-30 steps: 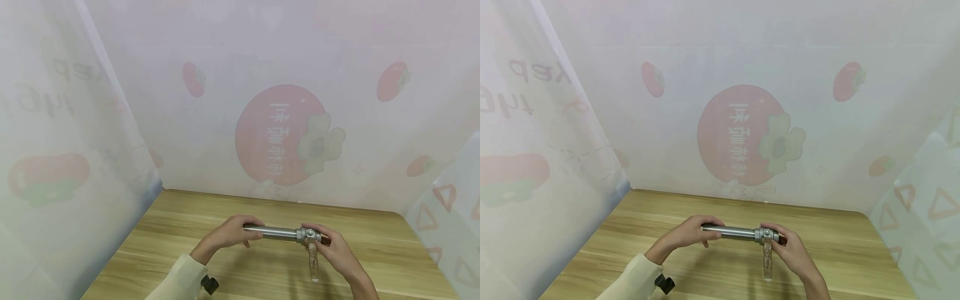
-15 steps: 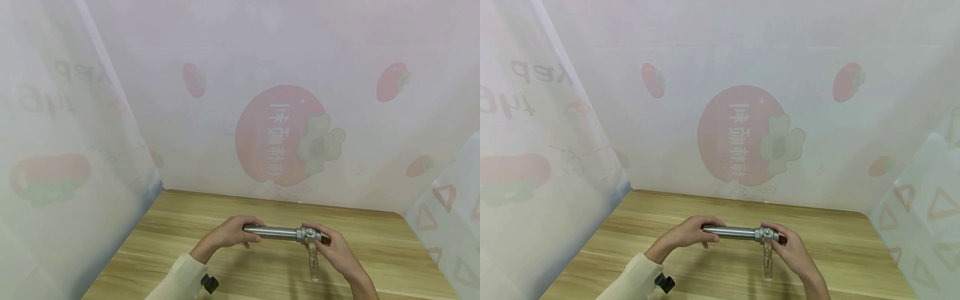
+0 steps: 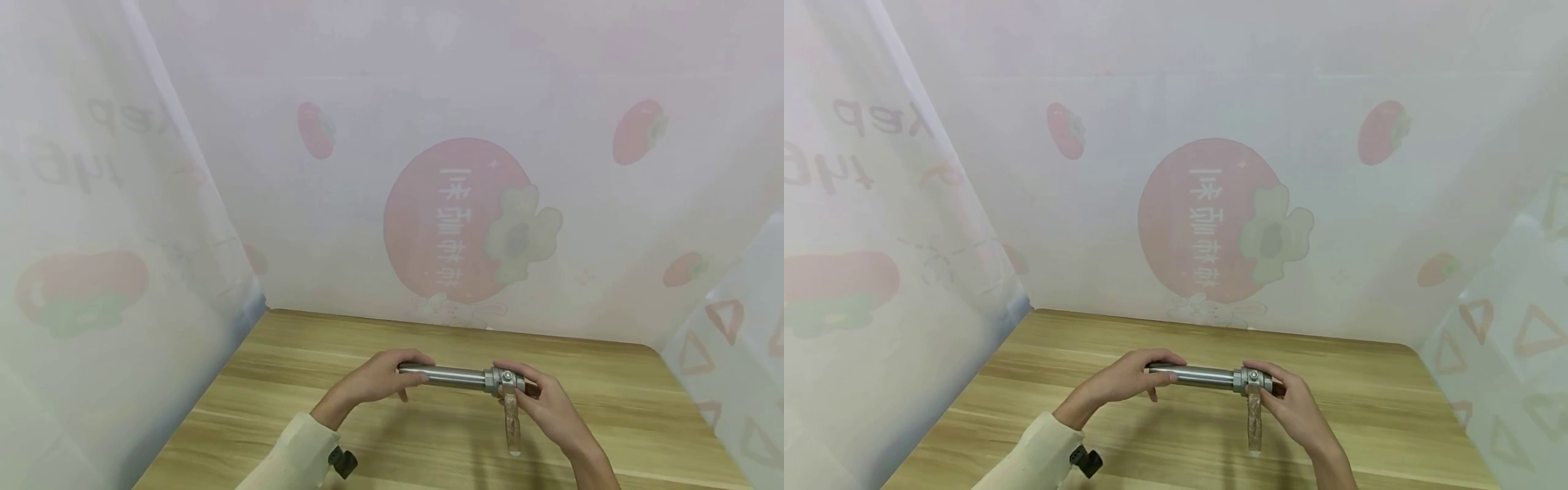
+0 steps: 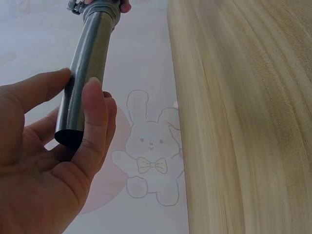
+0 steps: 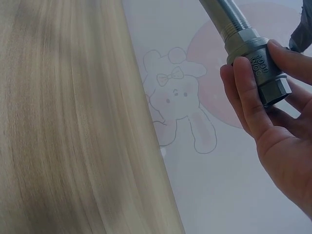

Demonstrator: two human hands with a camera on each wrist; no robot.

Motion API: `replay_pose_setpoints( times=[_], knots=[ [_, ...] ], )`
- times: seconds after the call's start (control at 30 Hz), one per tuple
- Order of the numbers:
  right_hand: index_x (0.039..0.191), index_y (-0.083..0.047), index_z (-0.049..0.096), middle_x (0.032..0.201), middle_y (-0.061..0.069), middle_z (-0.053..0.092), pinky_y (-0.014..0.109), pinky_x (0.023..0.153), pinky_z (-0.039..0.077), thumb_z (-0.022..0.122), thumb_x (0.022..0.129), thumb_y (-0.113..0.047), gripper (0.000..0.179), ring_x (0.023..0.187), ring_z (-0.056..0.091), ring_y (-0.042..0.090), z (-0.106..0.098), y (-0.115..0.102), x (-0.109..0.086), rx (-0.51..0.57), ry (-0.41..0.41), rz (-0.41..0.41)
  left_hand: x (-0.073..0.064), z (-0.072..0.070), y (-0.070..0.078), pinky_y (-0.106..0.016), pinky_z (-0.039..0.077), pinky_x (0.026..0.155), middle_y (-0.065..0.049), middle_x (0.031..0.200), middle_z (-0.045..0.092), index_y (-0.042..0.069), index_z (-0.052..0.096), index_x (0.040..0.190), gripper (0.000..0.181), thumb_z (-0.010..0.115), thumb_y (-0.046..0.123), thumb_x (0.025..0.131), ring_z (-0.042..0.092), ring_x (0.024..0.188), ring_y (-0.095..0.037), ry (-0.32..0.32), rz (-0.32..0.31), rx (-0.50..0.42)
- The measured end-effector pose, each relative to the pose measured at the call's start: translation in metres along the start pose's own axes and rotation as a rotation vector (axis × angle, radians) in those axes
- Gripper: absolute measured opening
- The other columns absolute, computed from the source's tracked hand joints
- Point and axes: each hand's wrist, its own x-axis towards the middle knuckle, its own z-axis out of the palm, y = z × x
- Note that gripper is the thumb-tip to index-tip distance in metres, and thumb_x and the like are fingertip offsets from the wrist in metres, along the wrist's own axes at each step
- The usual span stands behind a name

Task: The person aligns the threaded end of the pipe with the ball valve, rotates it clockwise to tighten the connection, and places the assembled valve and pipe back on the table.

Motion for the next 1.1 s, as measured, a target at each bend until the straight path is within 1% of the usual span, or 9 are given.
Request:
replay_pose_setpoints(
  times=[0.03, 0.13, 0.3, 0.4, 0.63, 0.73, 0.83, 0.97, 1.1],
  knots=[
    [0.156, 0.003, 0.054, 0.141, 0.034, 0.058, 0.030, 0.093, 0.065, 0.068, 0.109, -0.016, 0.052, 0.109, 0.077, 0.016, 0.0000, -0.0001, -0.0001, -0.004, -0.001, -0.004, -0.0004, -0.0001, 0.0006, -0.037, 0.067, 0.073, -0.008, 0.125, 0.074, 0.016, 0.072, 0.140, 0.031, 0.067, 0.025, 0.110, 0.068, 0.103, -0.019, 0.001, 0.001, -0.002],
    [0.155, 0.003, 0.055, 0.140, 0.034, 0.059, 0.030, 0.093, 0.065, 0.069, 0.109, -0.017, 0.052, 0.109, 0.077, 0.016, 0.0000, -0.0003, 0.0001, -0.003, 0.003, -0.006, -0.0004, -0.0003, 0.0008, -0.039, 0.068, 0.075, -0.011, 0.128, 0.073, 0.013, 0.071, 0.142, 0.034, 0.065, 0.025, 0.111, 0.068, 0.106, -0.019, 0.001, 0.002, -0.008],
    [0.155, 0.001, 0.056, 0.141, 0.035, 0.058, 0.031, 0.094, 0.065, 0.069, 0.109, -0.017, 0.051, 0.110, 0.077, 0.016, -0.0006, 0.0004, 0.0003, 0.005, -0.008, -0.011, 0.0002, -0.0007, -0.0005, -0.044, 0.068, 0.083, -0.015, 0.135, 0.072, 0.005, 0.066, 0.147, 0.040, 0.065, 0.023, 0.111, 0.070, 0.112, -0.023, -0.016, 0.012, -0.018],
    [0.156, 0.002, 0.055, 0.142, 0.036, 0.057, 0.031, 0.094, 0.065, 0.069, 0.109, -0.018, 0.052, 0.110, 0.077, 0.016, -0.0015, 0.0014, -0.0001, 0.004, -0.017, -0.013, 0.0006, -0.0004, -0.0015, -0.040, 0.068, 0.083, -0.014, 0.134, 0.072, 0.006, 0.066, 0.147, 0.039, 0.066, 0.021, 0.111, 0.070, 0.112, -0.023, -0.023, 0.020, -0.011],
    [0.156, 0.004, 0.054, 0.144, 0.038, 0.054, 0.031, 0.094, 0.065, 0.068, 0.110, -0.017, 0.053, 0.110, 0.077, 0.017, -0.0027, 0.0030, -0.0005, 0.006, -0.021, -0.024, 0.0012, -0.0003, -0.0009, -0.029, 0.066, 0.081, -0.009, 0.125, 0.074, 0.013, 0.070, 0.141, 0.033, 0.071, 0.020, 0.108, 0.072, 0.103, -0.014, -0.022, 0.035, 0.007],
    [0.156, 0.003, 0.054, 0.143, 0.038, 0.054, 0.031, 0.093, 0.065, 0.068, 0.110, -0.017, 0.052, 0.109, 0.077, 0.016, -0.0025, 0.0026, -0.0008, 0.008, -0.017, -0.021, 0.0012, -0.0007, -0.0013, -0.028, 0.066, 0.081, -0.007, 0.121, 0.075, 0.015, 0.071, 0.139, 0.033, 0.073, 0.020, 0.107, 0.074, 0.101, -0.014, -0.019, 0.035, 0.012],
    [0.156, 0.003, 0.055, 0.143, 0.037, 0.055, 0.030, 0.092, 0.065, 0.068, 0.109, -0.017, 0.052, 0.108, 0.077, 0.016, -0.0024, 0.0017, -0.0009, 0.006, -0.010, -0.020, 0.0017, -0.0009, -0.0021, -0.032, 0.067, 0.080, -0.007, 0.121, 0.074, 0.016, 0.070, 0.140, 0.033, 0.073, 0.019, 0.107, 0.074, 0.100, -0.014, -0.021, 0.035, 0.010],
    [0.155, 0.004, 0.054, 0.142, 0.037, 0.056, 0.030, 0.092, 0.065, 0.068, 0.110, -0.017, 0.052, 0.109, 0.076, 0.015, -0.0021, 0.0005, -0.0010, 0.003, -0.007, -0.024, 0.0024, -0.0005, -0.0021, -0.039, 0.068, 0.076, -0.010, 0.126, 0.073, 0.015, 0.070, 0.141, 0.036, 0.074, 0.018, 0.106, 0.071, 0.098, -0.013, -0.020, 0.032, 0.008],
    [0.155, 0.002, 0.056, 0.142, 0.036, 0.057, 0.029, 0.092, 0.065, 0.068, 0.110, -0.017, 0.051, 0.109, 0.077, 0.016, -0.0017, 0.0009, -0.0005, 0.006, -0.002, -0.011, 0.0030, -0.0001, -0.0013, -0.045, 0.068, 0.076, -0.011, 0.128, 0.074, 0.014, 0.071, 0.141, 0.037, 0.077, 0.016, 0.104, 0.070, 0.097, -0.013, 0.000, 0.028, 0.008]
  ],
)
